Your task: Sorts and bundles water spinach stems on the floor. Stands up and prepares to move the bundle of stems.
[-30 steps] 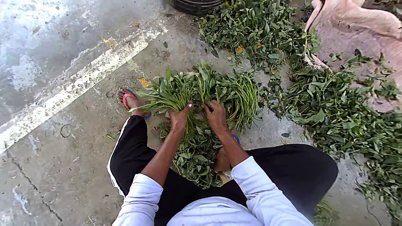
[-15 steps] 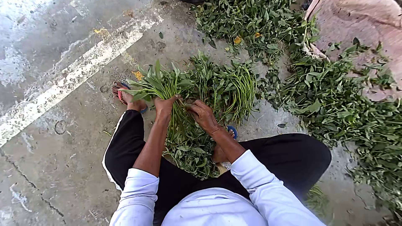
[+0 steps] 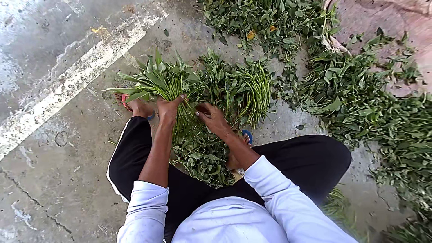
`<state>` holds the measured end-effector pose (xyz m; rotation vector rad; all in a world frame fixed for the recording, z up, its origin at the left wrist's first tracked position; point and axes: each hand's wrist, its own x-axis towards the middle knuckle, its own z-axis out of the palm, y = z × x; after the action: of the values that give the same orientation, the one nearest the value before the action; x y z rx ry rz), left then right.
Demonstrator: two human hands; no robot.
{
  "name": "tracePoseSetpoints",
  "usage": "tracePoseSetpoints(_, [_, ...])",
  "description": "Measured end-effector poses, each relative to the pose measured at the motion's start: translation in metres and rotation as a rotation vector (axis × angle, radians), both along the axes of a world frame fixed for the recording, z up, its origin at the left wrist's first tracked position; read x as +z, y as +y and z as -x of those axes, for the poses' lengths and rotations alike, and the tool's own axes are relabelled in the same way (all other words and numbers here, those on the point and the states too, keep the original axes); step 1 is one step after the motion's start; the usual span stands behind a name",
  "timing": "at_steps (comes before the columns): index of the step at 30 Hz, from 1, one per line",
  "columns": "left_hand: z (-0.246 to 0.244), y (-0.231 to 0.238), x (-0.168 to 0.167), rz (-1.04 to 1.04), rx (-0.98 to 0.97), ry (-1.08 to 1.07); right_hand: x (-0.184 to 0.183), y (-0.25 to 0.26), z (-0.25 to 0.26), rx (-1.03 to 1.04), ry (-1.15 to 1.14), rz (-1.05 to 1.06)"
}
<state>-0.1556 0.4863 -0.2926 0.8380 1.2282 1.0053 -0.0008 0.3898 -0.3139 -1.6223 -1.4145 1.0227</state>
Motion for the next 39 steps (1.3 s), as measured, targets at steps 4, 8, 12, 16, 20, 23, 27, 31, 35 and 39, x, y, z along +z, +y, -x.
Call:
tracePoseSetpoints(4, [-0.005, -0.006, 0.000, -0.016, 0.005, -0.006, -0.007, 0.014, 0.022, -0.034, -0.063, -0.043])
tracePoseSetpoints(8, [-0.001, -0.008, -0.001, -0.015, 0.019, 0.034, 0.001, 0.010, 0.026, 0.081, -0.293, -0.031])
tracePoseSetpoints(12, [-0.005, -0.011, -0.005, 0.020, 0.026, 0.016, 0.017, 0.007, 0.015, 0.174, -0.159, 0.126])
tracePoseSetpoints(16, [0.010, 0.003, -0.005, -0.008, 0.080, -0.003, 0.014, -0.013, 0.009, 0.179, 0.047, 0.227])
tracePoseSetpoints(20, [0.016, 0.008, -0.004, -0.010, 0.092, -0.010, -0.001, -0.030, 0.007, 0.138, 0.130, 0.097])
tracePoseSetpoints(23, [0.014, 0.007, -0.004, 0.022, 0.102, -0.021, -0.003, -0.033, 0.008, 0.165, 0.051, 0.014])
tracePoseSetpoints(27, [0.024, 0.015, -0.005, -0.024, 0.225, -0.030, -0.010, -0.056, 0.020, 0.119, -0.129, -0.113])
tracePoseSetpoints(31, [0.041, 0.026, 0.000, -0.112, 0.234, 0.004, -0.033, -0.079, 0.002, 0.338, -0.208, 0.153])
tracePoseSetpoints(35, [0.038, 0.021, 0.004, -0.130, 0.195, 0.035, -0.026, -0.074, -0.014, 0.743, -0.353, 0.723])
tracePoseSetpoints(39, [0.033, 0.018, 0.006, -0.092, 0.177, 0.038, -0.014, -0.060, -0.014, 0.308, -0.317, 0.377])
